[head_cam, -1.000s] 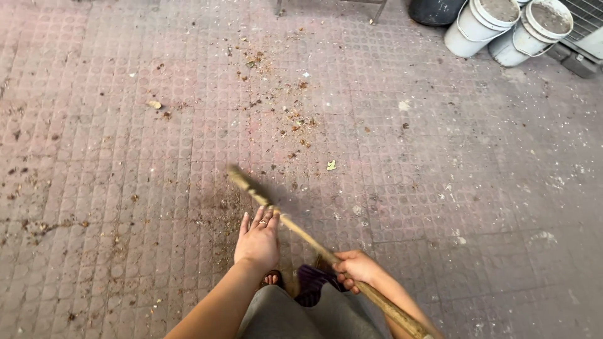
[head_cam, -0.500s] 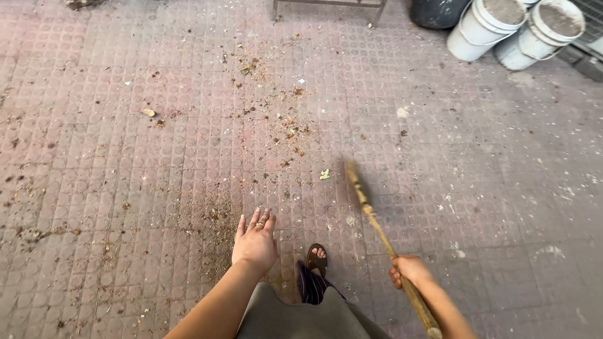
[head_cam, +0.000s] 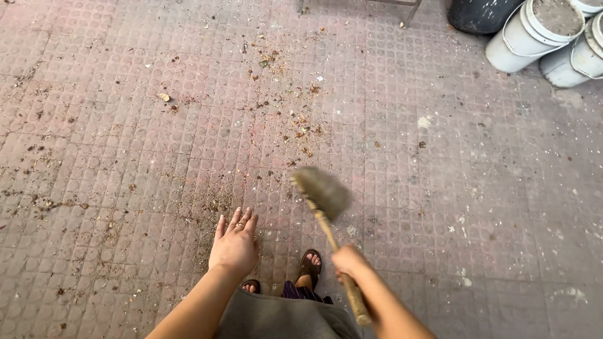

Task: Sweeping dirt and debris from an outdoor tiled floor using a broom.

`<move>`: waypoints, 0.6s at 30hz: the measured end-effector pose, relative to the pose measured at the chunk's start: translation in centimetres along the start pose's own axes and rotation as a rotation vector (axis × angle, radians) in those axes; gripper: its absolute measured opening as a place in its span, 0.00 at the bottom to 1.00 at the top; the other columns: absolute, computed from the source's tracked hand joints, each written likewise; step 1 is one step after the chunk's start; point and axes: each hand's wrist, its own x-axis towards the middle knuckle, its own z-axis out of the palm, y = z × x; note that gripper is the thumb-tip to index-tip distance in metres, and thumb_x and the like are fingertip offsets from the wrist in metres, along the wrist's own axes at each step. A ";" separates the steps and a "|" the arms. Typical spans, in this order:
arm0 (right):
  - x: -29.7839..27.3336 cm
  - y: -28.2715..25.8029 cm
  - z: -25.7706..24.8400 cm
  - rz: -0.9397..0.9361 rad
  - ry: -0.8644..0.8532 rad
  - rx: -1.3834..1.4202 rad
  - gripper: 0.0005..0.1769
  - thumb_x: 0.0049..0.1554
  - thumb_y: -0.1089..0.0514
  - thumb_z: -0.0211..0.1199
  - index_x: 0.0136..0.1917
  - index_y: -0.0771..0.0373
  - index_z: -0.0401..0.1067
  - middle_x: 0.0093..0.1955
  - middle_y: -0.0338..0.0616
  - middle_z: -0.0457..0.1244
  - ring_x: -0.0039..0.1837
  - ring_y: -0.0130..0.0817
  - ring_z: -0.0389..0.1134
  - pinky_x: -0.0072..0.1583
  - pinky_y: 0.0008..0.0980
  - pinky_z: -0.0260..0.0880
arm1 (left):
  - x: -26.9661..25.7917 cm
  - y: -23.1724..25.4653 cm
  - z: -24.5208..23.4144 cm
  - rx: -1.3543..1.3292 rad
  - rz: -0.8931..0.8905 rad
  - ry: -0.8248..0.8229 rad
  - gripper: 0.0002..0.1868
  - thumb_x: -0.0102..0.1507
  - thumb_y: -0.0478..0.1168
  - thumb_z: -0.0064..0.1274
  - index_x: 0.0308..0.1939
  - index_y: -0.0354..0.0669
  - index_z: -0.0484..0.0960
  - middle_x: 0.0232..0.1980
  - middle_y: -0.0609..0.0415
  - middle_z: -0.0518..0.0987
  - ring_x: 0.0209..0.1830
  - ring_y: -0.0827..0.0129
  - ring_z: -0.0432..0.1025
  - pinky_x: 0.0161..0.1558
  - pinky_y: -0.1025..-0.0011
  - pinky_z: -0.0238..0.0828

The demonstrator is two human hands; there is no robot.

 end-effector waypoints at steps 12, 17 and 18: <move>-2.3 -1.0 -4.1 -0.170 -0.438 0.144 0.21 0.63 0.63 0.53 0.68 0.60 0.73 0.29 0.34 0.59 0.24 0.19 0.55 0.25 0.23 0.56 | 2.2 3.1 -0.7 -0.012 0.020 0.036 0.35 0.70 0.46 0.37 0.81 0.54 0.45 0.85 0.64 0.42 0.85 0.71 0.31 0.80 0.58 0.21; -1.8 2.6 -7.7 -0.143 -0.272 0.203 0.22 0.63 0.62 0.55 0.71 0.54 0.69 0.29 0.36 0.58 0.25 0.24 0.55 0.26 0.27 0.57 | 3.1 5.1 -1.4 -0.021 0.038 0.047 0.35 0.70 0.45 0.38 0.81 0.54 0.46 0.85 0.63 0.42 0.85 0.70 0.30 0.80 0.58 0.22; -1.6 3.6 -8.6 -0.124 -0.209 0.222 0.23 0.63 0.62 0.55 0.71 0.53 0.69 0.29 0.37 0.59 0.25 0.25 0.55 0.27 0.28 0.58 | 3.1 5.6 -1.5 -0.029 0.040 0.041 0.36 0.70 0.45 0.39 0.81 0.53 0.47 0.85 0.63 0.43 0.85 0.70 0.31 0.80 0.58 0.23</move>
